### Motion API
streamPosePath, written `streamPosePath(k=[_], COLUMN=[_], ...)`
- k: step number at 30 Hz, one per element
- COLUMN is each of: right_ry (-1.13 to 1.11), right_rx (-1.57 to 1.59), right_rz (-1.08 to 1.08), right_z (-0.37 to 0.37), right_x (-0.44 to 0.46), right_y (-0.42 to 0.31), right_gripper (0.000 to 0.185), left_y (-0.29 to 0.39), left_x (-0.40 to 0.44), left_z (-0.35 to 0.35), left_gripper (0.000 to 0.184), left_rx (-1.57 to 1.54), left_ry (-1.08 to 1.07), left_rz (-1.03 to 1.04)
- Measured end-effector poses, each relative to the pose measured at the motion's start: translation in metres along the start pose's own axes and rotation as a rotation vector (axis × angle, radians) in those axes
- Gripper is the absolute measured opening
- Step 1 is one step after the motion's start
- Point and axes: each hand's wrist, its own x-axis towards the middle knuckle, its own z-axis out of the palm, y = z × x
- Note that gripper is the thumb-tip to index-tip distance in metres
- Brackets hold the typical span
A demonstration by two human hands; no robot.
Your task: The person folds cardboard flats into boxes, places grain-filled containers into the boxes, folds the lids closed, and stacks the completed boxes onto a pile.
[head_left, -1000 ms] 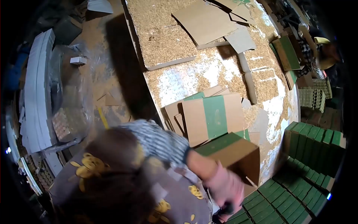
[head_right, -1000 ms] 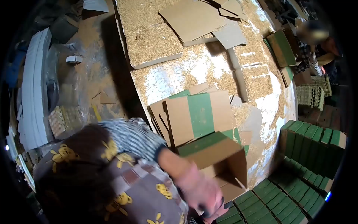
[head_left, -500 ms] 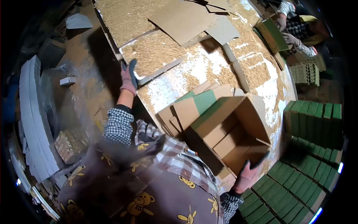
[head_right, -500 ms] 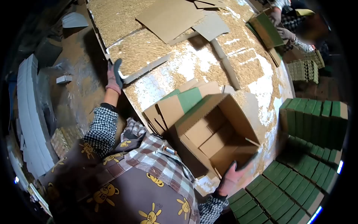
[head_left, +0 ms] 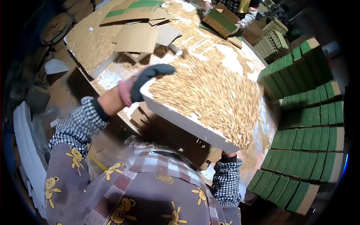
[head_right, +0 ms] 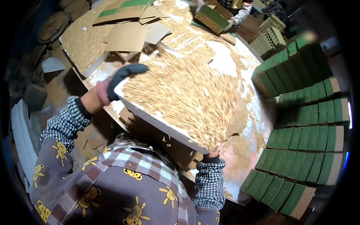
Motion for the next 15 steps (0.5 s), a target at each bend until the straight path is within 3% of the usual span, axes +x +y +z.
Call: streamPosePath(k=[2, 3, 4, 6, 7, 8, 10, 12, 14, 15], right_ry=[0.003, 0.002, -0.016, -0.101, -0.073, -0.063, -0.023, -0.018, 0.014, 0.020], right_rx=[0.471, 0.713, 0.531, 0.159, 0.222, 0.253, 0.381, 0.494, 0.398, 0.412], right_rz=[0.031, 0.049, 0.137, 0.297, 0.187, 0.127, 0.046, -0.014, -0.085, 0.063], right_z=[0.001, -0.007, -0.024, -0.081, -0.075, -0.076, -0.090, -0.096, -0.098, -0.107], right_x=[-0.013, -0.019, -0.019, -0.014, -0.014, -0.014, -0.015, -0.005, -0.013, -0.018], right_y=[0.030, 0.011, -0.005, -0.098, -0.091, -0.090, -0.108, -0.116, -0.107, -0.117], right_gripper=[0.065, 0.062, 0.067, 0.078, 0.085, 0.089, 0.090, 0.090, 0.091, 0.087], left_y=[-0.023, -0.031, -0.032, -0.020, 0.000, -0.004, -0.024, -0.039, -0.046, -0.030], left_x=[0.027, 0.035, 0.043, 0.052, 0.057, 0.063, 0.065, 0.074, 0.075, 0.083], left_z=[0.005, 0.010, 0.012, 0.017, 0.031, 0.024, 0.023, 0.037, 0.042, 0.033], left_gripper=[0.042, 0.040, 0.040, 0.045, 0.054, 0.065, 0.063, 0.055, 0.036, 0.032], left_rx=[0.214, -0.079, -0.077, -0.203, -0.141, -0.040, 0.497, 1.288, 1.236, 0.999], left_ry=[-0.111, 0.014, -0.006, 0.123, 0.090, -0.032, -0.225, -0.653, -0.524, -0.293], left_rz=[-0.006, -0.172, -0.179, -0.553, -0.516, -0.666, -0.686, -0.710, -0.462, -0.449])
